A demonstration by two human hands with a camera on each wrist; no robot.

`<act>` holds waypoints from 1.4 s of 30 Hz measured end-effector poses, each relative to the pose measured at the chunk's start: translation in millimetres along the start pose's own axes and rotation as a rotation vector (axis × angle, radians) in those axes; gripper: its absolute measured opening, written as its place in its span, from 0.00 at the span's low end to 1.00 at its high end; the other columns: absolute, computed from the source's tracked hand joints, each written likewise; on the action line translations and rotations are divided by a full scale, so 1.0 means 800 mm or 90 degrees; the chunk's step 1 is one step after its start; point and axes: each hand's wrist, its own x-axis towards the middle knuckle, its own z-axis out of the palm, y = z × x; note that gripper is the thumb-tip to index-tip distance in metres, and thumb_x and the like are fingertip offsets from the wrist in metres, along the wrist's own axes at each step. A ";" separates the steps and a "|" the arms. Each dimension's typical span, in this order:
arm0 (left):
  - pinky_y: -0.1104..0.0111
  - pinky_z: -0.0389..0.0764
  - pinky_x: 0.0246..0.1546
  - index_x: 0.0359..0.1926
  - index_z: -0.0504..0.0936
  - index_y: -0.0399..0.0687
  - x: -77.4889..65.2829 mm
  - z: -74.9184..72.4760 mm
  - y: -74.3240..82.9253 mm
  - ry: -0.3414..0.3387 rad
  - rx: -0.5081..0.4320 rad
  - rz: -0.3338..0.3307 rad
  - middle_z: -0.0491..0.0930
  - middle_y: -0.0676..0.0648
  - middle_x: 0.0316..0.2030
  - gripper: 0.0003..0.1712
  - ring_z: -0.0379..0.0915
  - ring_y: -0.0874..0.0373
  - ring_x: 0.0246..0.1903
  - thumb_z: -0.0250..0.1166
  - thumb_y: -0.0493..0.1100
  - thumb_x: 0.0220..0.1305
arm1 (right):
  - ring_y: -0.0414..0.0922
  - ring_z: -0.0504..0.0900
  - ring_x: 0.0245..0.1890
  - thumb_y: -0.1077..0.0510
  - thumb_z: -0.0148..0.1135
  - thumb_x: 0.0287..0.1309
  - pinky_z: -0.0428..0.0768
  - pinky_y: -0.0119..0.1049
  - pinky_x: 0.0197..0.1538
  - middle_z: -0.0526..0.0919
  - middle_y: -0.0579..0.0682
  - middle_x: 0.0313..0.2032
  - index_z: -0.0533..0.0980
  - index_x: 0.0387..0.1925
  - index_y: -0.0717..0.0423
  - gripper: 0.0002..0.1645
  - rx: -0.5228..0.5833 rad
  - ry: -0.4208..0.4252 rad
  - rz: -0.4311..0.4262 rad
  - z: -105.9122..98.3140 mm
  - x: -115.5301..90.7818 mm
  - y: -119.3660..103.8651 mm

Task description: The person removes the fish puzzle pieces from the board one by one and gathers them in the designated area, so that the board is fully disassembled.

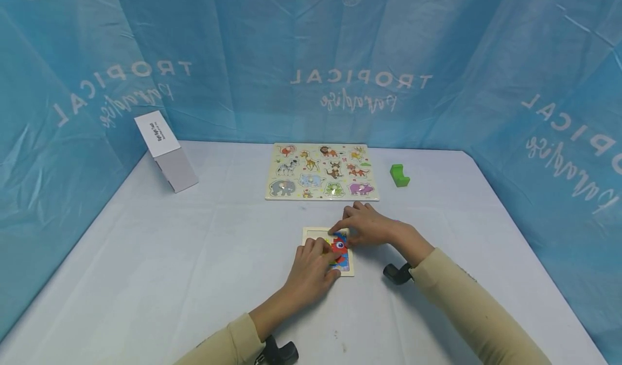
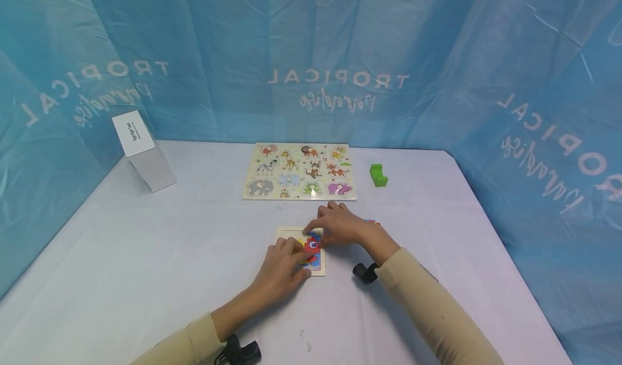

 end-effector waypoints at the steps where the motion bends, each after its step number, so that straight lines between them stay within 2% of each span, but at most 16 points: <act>1: 0.63 0.64 0.43 0.49 0.84 0.52 0.000 0.000 0.000 -0.001 -0.001 -0.001 0.73 0.49 0.45 0.18 0.63 0.56 0.44 0.67 0.48 0.56 | 0.43 0.64 0.43 0.49 0.70 0.49 0.64 0.39 0.46 0.75 0.44 0.41 0.77 0.52 0.26 0.26 -0.001 0.000 0.000 0.000 0.000 0.000; 19: 0.64 0.64 0.43 0.48 0.84 0.50 0.000 -0.001 0.005 -0.006 0.002 -0.014 0.73 0.49 0.44 0.19 0.63 0.56 0.44 0.67 0.47 0.55 | 0.44 0.65 0.44 0.47 0.70 0.50 0.65 0.43 0.49 0.76 0.44 0.42 0.76 0.47 0.28 0.21 -0.036 -0.029 -0.004 -0.002 0.004 -0.004; 27: 0.64 0.64 0.42 0.48 0.84 0.50 0.000 0.001 0.005 0.001 0.002 -0.010 0.73 0.50 0.43 0.19 0.63 0.57 0.44 0.68 0.46 0.54 | 0.47 0.66 0.46 0.48 0.70 0.49 0.67 0.51 0.54 0.74 0.43 0.46 0.74 0.46 0.31 0.21 -0.065 -0.025 -0.022 -0.009 0.003 -0.011; 31: 0.64 0.63 0.42 0.48 0.85 0.51 0.000 0.001 0.005 0.007 0.006 -0.006 0.73 0.50 0.43 0.18 0.63 0.56 0.43 0.67 0.46 0.54 | 0.48 0.67 0.48 0.48 0.71 0.48 0.66 0.53 0.56 0.74 0.43 0.47 0.74 0.46 0.32 0.22 -0.058 -0.005 -0.012 -0.007 0.001 -0.013; 34: 0.64 0.64 0.42 0.48 0.84 0.51 0.001 -0.001 0.004 0.009 0.005 -0.005 0.73 0.50 0.43 0.18 0.63 0.56 0.43 0.67 0.46 0.54 | 0.47 0.67 0.49 0.48 0.71 0.48 0.66 0.51 0.56 0.74 0.43 0.48 0.74 0.47 0.32 0.23 -0.046 0.020 0.005 -0.001 -0.002 -0.010; 40: 0.63 0.64 0.43 0.49 0.84 0.51 0.002 -0.003 0.004 0.007 0.006 -0.007 0.73 0.50 0.43 0.19 0.63 0.56 0.44 0.67 0.46 0.54 | 0.44 0.69 0.49 0.48 0.71 0.48 0.66 0.45 0.54 0.76 0.44 0.45 0.74 0.53 0.35 0.29 0.038 0.086 0.053 0.019 -0.009 0.003; 42: 0.63 0.65 0.43 0.49 0.84 0.51 0.002 -0.003 0.005 0.007 0.006 -0.008 0.73 0.50 0.43 0.20 0.63 0.56 0.44 0.67 0.46 0.54 | 0.43 0.69 0.48 0.47 0.72 0.47 0.67 0.44 0.53 0.76 0.44 0.44 0.75 0.53 0.38 0.28 0.056 0.103 0.072 0.025 -0.010 0.005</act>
